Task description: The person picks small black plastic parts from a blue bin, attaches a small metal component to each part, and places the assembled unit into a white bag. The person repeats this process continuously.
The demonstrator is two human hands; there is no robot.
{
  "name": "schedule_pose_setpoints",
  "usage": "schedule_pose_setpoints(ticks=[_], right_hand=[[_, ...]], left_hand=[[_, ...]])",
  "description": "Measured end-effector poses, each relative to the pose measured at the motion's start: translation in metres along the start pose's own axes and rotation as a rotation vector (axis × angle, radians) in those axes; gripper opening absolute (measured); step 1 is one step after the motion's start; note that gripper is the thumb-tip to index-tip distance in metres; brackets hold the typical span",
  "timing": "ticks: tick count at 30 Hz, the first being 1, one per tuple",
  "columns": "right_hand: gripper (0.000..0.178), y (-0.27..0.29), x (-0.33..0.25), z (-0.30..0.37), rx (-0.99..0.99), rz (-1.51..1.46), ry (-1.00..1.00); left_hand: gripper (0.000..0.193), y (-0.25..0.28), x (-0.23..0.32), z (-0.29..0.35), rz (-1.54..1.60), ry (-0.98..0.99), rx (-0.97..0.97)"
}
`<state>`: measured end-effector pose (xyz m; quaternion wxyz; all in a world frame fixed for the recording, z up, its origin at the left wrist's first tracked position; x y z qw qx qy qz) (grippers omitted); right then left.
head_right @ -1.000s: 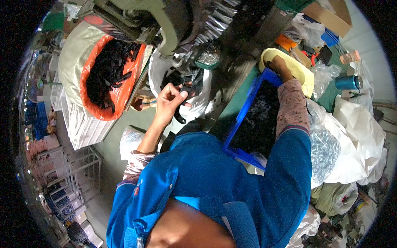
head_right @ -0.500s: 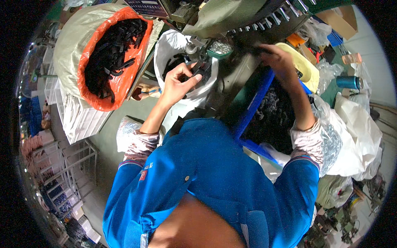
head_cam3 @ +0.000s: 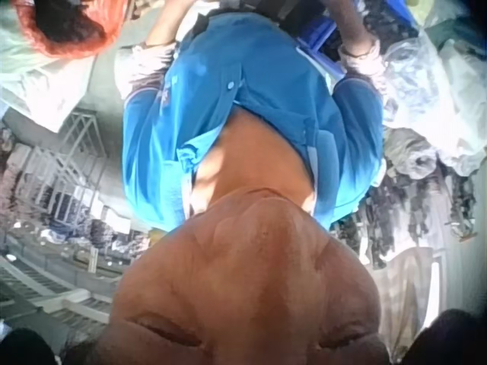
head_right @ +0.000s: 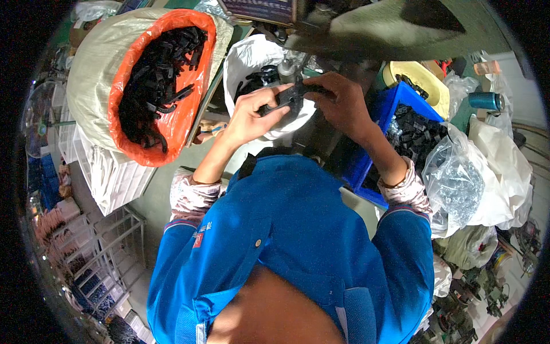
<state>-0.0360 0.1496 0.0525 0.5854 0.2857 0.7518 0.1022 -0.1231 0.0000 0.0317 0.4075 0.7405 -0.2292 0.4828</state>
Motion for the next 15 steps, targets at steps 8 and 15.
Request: schedule_pose_setpoints(ticks=[8, 15], right_hand=[[0.025, -0.026, 0.007, -0.018, 0.128, -0.003, 0.051], [0.025, -0.024, 0.007, -0.026, 0.220, 0.321, 0.148]], left_hand=[[0.030, 0.034, 0.007, -0.021, -0.296, -0.196, -0.033], [0.019, 0.051, 0.012, -0.054, -0.364, -0.333, -0.110]])
Point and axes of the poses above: each hand's wrist, its own z-axis away from the middle knuckle, its own y-axis out of the back of the hand, x = y × z, the point moved 7 cm from there along -z, towards the middle knuckle, and after that the axes turned 10 degrees about y, right-handed, at the moved point
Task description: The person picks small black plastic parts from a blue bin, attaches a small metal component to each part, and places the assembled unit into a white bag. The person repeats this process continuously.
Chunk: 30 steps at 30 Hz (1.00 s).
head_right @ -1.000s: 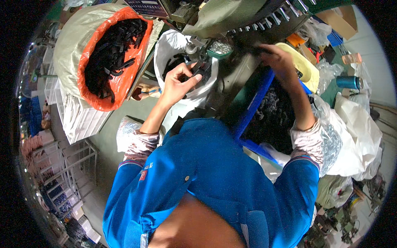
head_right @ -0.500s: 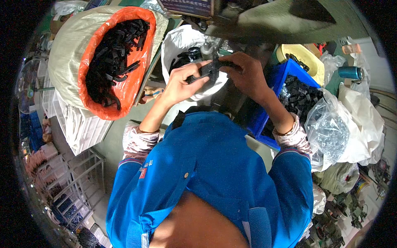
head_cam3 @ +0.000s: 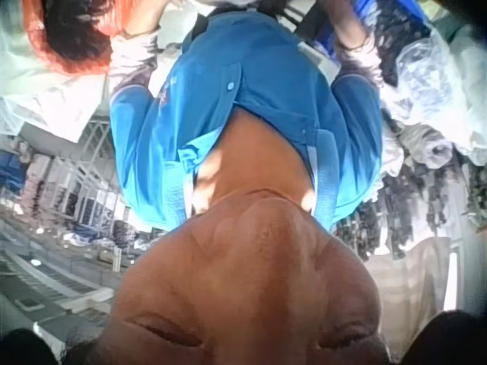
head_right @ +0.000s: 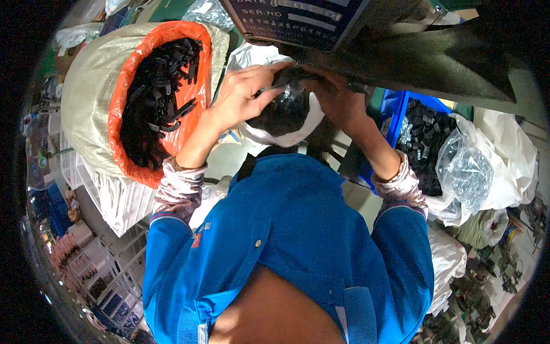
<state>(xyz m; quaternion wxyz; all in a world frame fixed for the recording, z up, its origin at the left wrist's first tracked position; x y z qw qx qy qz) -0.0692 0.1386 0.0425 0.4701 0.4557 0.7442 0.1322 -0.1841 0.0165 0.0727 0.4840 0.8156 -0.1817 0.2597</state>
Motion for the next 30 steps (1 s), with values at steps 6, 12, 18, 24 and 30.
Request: schedule_pose_setpoints(ticks=[6, 12, 18, 24, 30], right_hand=[[0.021, -0.004, 0.017, 0.000, 0.072, -0.110, -0.059], [0.026, -0.020, 0.046, 0.008, 0.035, -0.364, -0.437], [0.026, -0.016, 0.045, 0.002, -0.005, -0.433, -0.428], [0.028, -0.027, 0.108, 0.002, -0.300, 0.145, -0.120], [0.038, -0.061, 0.155, 0.002, -0.439, 0.441, -0.423]], left_hand=[[0.038, -0.008, -0.021, -0.016, -0.034, -0.005, -0.055], [0.035, -0.028, -0.041, -0.020, -0.080, 0.240, -0.345], [0.022, -0.010, -0.038, -0.012, 0.061, 0.199, -0.237], [0.019, -0.009, -0.039, -0.010, 0.048, 0.208, -0.227], [0.019, -0.009, -0.039, -0.008, 0.012, 0.207, -0.222]])
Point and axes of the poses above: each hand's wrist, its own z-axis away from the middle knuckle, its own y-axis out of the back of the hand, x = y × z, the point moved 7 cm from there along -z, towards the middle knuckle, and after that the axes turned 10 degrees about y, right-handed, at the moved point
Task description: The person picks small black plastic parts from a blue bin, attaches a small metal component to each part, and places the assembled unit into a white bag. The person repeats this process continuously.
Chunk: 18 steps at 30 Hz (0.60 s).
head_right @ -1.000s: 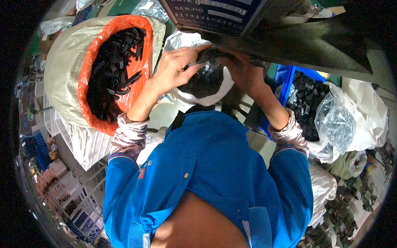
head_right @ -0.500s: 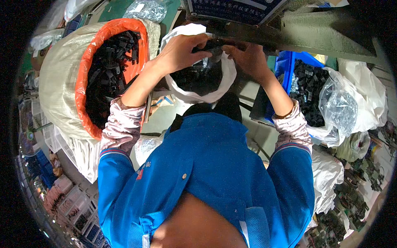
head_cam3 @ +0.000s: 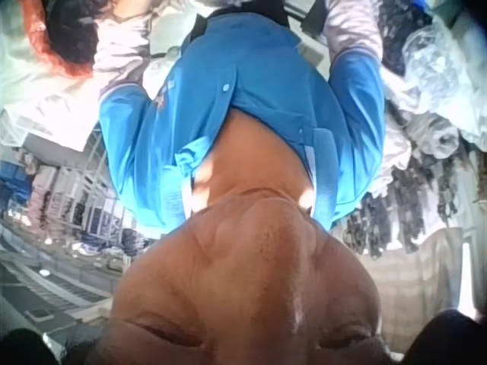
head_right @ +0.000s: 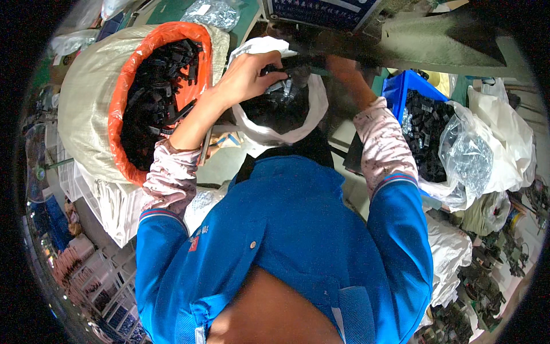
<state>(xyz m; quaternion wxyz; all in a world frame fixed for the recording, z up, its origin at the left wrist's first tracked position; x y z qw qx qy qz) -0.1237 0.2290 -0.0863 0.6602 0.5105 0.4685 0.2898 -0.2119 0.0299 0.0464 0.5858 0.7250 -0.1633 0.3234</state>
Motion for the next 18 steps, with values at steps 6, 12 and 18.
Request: schedule_pose_setpoints(ticks=[6, 12, 18], right_hand=[[0.042, -0.022, 0.016, -0.006, -0.087, 0.225, -0.017], [0.037, -0.057, 0.089, -0.015, 0.103, 0.172, -0.129], [0.034, -0.048, 0.085, -0.030, 0.153, 0.109, -0.258]], left_hand=[[0.019, 0.003, 0.002, 0.002, 0.009, -0.014, 0.020], [0.018, -0.006, 0.011, 0.017, -0.074, -0.095, 0.238], [0.040, -0.028, -0.065, 0.089, -0.248, 0.001, 0.393]])
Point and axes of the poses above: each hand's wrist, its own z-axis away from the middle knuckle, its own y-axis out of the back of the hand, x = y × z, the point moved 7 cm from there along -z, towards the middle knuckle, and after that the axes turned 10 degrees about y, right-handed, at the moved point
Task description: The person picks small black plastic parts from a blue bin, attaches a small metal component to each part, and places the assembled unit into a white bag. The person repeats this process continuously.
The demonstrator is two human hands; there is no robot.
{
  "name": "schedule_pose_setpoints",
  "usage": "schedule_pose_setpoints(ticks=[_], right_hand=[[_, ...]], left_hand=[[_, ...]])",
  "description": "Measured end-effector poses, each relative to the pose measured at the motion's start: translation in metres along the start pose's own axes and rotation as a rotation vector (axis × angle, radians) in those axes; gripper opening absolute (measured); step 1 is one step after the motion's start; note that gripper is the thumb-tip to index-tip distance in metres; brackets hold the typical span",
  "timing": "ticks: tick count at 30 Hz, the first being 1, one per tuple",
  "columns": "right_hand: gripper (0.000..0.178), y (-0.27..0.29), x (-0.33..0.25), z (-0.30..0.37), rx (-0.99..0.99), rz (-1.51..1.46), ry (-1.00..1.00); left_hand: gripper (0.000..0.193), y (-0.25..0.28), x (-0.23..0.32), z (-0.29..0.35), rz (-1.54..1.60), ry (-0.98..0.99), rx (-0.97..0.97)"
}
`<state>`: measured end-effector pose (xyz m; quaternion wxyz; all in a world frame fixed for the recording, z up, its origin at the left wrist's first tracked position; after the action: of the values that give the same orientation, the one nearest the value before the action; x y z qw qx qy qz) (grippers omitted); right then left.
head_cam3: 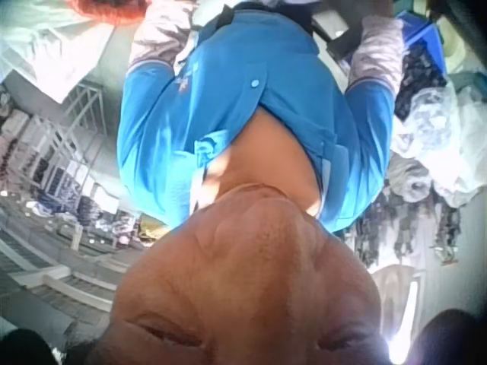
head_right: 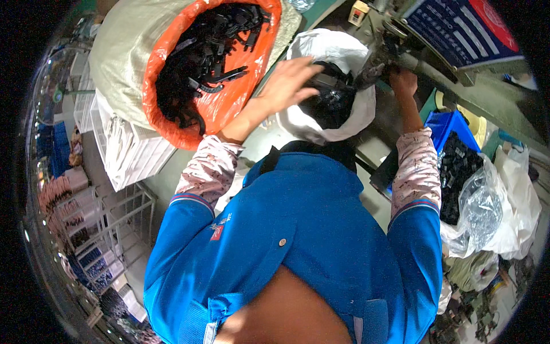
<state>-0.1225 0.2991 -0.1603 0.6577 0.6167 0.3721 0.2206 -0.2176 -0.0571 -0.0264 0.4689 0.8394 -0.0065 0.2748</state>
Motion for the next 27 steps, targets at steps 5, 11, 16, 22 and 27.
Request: schedule_pose_setpoints(ticks=[5, 11, 16, 22, 27], right_hand=[[0.035, 0.004, 0.034, 0.005, 0.149, -0.021, 0.162], [0.019, 0.076, -0.061, 0.073, 0.118, -1.383, -0.102], [0.020, 0.126, -0.112, 0.113, -0.099, -1.794, -0.042], [0.025, 0.125, -0.128, 0.101, -0.142, -1.604, 0.155], [0.020, 0.113, -0.133, 0.096, 0.018, -1.436, 0.150]], left_hand=[[0.021, 0.042, -0.121, 0.034, -0.264, 0.553, -0.018], [0.039, 0.044, -0.209, 0.107, -0.461, 0.593, -0.136], [0.032, 0.083, -0.188, 0.099, -0.084, 0.851, 0.355], [0.020, 0.053, -0.123, 0.074, 1.190, 0.893, 0.496], [0.024, -0.032, -0.011, 0.064, 1.866, 0.935, 0.059]])
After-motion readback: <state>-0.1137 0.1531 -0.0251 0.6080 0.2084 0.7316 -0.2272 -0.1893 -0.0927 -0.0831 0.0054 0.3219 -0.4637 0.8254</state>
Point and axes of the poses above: each hand's wrist, its own z-axis away from the middle knuckle, its own y-axis out of the back of the hand, x = y × z, the point moved 7 cm from there along -z, towards the middle knuckle, and after that the axes turned 10 degrees about y, right-handed, at the moved point
